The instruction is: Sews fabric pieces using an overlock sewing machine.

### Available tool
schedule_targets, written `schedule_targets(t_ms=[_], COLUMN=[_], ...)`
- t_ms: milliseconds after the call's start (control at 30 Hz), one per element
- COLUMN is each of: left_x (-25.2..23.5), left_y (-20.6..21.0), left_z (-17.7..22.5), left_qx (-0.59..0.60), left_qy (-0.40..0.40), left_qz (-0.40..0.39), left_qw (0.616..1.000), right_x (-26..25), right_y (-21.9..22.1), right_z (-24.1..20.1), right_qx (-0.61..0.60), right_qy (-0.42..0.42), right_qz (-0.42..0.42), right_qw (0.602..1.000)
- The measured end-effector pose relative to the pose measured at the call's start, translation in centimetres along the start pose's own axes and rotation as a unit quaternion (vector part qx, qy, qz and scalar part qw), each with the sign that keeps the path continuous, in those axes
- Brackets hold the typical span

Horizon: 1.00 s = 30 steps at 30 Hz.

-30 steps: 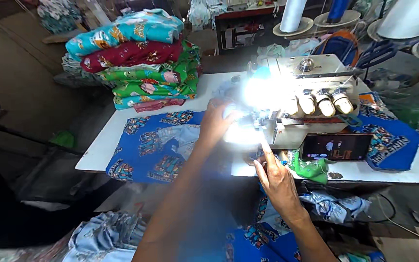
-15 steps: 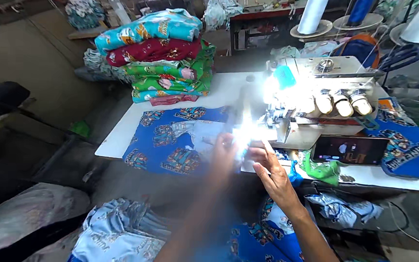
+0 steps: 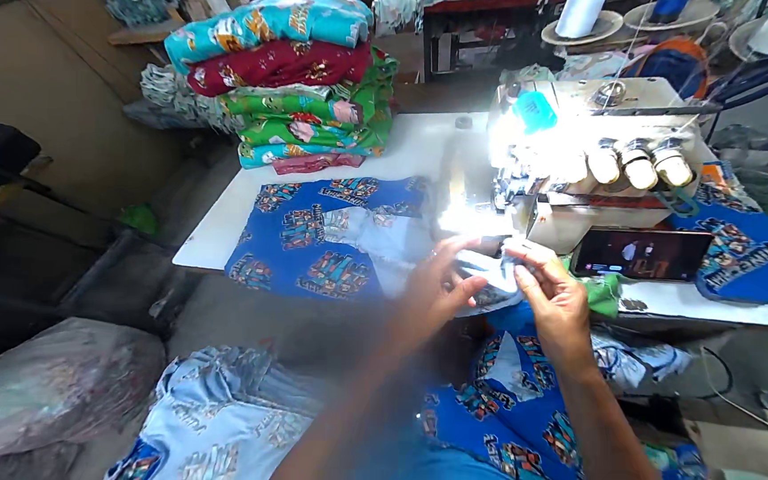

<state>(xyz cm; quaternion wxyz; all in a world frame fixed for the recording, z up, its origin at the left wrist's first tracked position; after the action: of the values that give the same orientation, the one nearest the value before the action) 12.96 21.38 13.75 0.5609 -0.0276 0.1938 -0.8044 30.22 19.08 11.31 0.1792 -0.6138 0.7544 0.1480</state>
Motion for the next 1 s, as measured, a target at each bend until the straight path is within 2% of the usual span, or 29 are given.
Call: schedule_targets(t_ms=[167,267,400,500,600,667,733,833,1000], left_x=[-0.9,-0.8,-0.5,-0.4,-0.1,0.2,0.6,1.6,2.2], left_y=[2.4,2.4,2.4,2.0,1.0,1.2,2.2,3.6,2.5], left_z=[-0.6,-0.8,0.0,0.1,-0.6,-0.6,0.2,1.2,0.5], left_qx=[0.038,0.032,-0.046,-0.094,-0.136,-0.171,-0.204,-0.217,-0.208], left_qy=[0.017,0.028,0.086,0.115,0.105,0.113,0.15,0.185,0.19], left_qz=[-0.069,-0.058,-0.041,-0.021,0.013,0.013,-0.009,-0.035,0.002], left_qw=[0.997,0.997,0.994,0.989,0.985,0.979,0.967,0.958,0.96], right_x=[2.5,2.8,2.8,2.5,2.7,3.0,3.2,3.4,3.7], right_y=[-0.1,-1.2,-1.5,-2.0,-2.5,-2.2,-1.2,0.4,0.3], right_z=[-0.9,0.4,1.5,1.3,1.0,1.2,1.4,0.8,0.0], right_qx=[-0.093,-0.104,-0.085,-0.059,-0.04,-0.016,0.003,0.018,0.1], right_qy=[0.02,0.075,0.126,0.121,0.09,0.092,0.114,0.081,0.06], right_qz=[0.012,0.045,0.026,0.022,0.019,-0.009,-0.079,-0.163,-0.188], right_qw=[0.995,0.991,0.988,0.991,0.995,0.996,0.99,0.983,0.975])
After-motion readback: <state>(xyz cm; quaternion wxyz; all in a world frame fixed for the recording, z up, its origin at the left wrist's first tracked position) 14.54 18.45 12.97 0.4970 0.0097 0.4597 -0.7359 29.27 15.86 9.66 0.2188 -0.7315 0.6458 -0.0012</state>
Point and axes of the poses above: each hand's wrist, its own x-axis away from the middle knuckle, its own y-axis out of the palm, z = x × y, the point moved 10 cm from there along -x, towards the middle knuckle, and after that the axes turned 2 degrees about -x, right-handed, at the moved point
